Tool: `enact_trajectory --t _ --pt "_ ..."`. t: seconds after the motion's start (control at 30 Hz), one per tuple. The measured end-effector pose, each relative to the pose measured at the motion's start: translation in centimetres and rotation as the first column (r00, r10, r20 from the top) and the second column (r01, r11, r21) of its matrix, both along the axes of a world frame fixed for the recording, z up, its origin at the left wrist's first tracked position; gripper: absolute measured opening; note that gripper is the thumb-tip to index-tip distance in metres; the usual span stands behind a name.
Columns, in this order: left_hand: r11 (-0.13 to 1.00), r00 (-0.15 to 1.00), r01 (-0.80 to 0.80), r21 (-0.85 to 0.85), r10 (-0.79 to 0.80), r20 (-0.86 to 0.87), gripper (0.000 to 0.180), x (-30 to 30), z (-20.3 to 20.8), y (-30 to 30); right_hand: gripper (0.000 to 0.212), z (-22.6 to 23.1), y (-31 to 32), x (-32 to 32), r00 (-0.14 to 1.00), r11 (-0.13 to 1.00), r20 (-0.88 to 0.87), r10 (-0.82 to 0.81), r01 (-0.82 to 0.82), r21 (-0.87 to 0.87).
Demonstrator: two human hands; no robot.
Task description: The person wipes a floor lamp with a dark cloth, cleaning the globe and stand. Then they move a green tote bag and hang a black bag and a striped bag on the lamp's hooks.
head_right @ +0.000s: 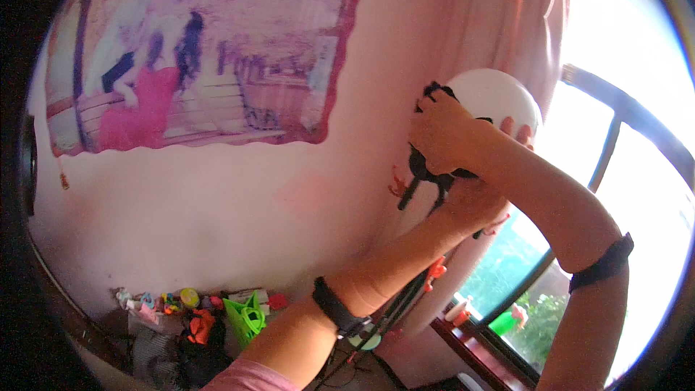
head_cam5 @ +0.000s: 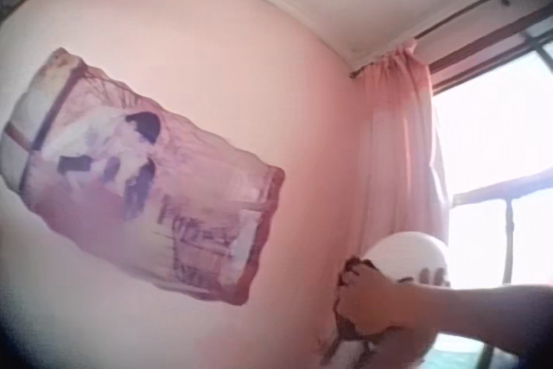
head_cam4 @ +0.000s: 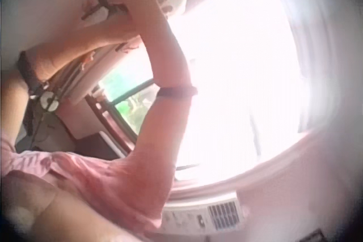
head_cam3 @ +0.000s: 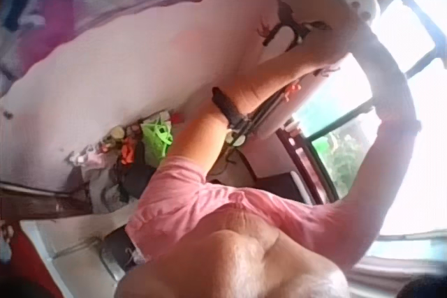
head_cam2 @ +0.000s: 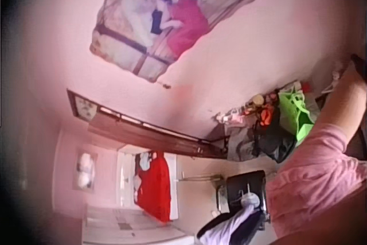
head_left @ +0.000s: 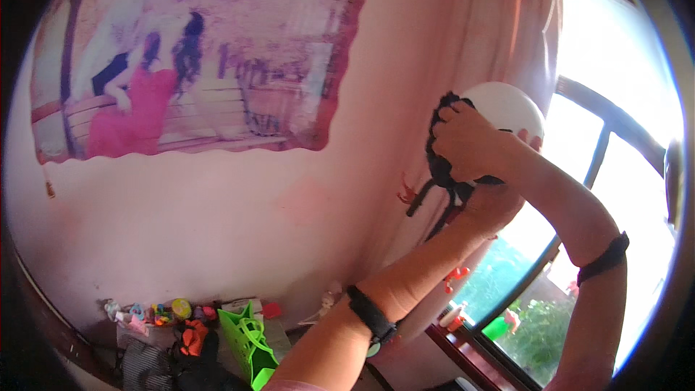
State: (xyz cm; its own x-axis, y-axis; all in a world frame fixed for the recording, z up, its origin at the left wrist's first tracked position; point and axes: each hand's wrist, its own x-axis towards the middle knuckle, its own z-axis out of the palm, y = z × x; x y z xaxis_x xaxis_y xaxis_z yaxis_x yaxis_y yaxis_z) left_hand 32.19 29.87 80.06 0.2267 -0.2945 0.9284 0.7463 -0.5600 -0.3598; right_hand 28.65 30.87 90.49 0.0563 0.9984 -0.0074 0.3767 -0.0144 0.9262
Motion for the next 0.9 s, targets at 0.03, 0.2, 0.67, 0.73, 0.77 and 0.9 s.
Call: enact_trajectory --t 0.03,0.2,0.67,0.73,0.77,0.9 --pt "1.0 1.0 0.001 0.019 -0.001 0.012 0.056 0.3 0.2 -0.4 0.033 0.6 -1.5 0.5 0.992 0.993 -0.094 0.081 -0.072 0.097" --pt "0.276 0.336 0.907 -0.317 -0.93 0.151 0.032 0.5 -1.0 -1.9 0.042 4.8 -7.1 2.3 0.698 0.687 -0.539 0.471 0.092 0.721" --pt "0.659 0.754 0.59 -0.466 -0.656 0.027 0.04 -3.3 -6.8 -3.2 0.046 -3.4 0.4 5.0 0.975 0.952 0.016 0.22 -0.219 0.216" --pt "0.61 0.707 0.61 -0.506 -0.707 0.0 0.04 -4.7 -7.8 -2.0 0.047 -4.1 0.9 3.9 0.984 0.961 0.053 0.168 -0.176 0.213" --pt "0.592 0.693 0.607 -0.531 -0.721 -0.012 0.04 -5.5 -7.9 -1.7 0.047 -4.0 1.1 3.3 0.985 0.964 0.023 0.173 -0.174 0.203" --pt "0.575 0.665 0.577 -0.58 -0.743 -0.076 0.044 -7.5 -6.5 -1.8 0.027 1.3 1.1 2.9 0.927 0.901 -0.071 0.368 -0.337 0.273"
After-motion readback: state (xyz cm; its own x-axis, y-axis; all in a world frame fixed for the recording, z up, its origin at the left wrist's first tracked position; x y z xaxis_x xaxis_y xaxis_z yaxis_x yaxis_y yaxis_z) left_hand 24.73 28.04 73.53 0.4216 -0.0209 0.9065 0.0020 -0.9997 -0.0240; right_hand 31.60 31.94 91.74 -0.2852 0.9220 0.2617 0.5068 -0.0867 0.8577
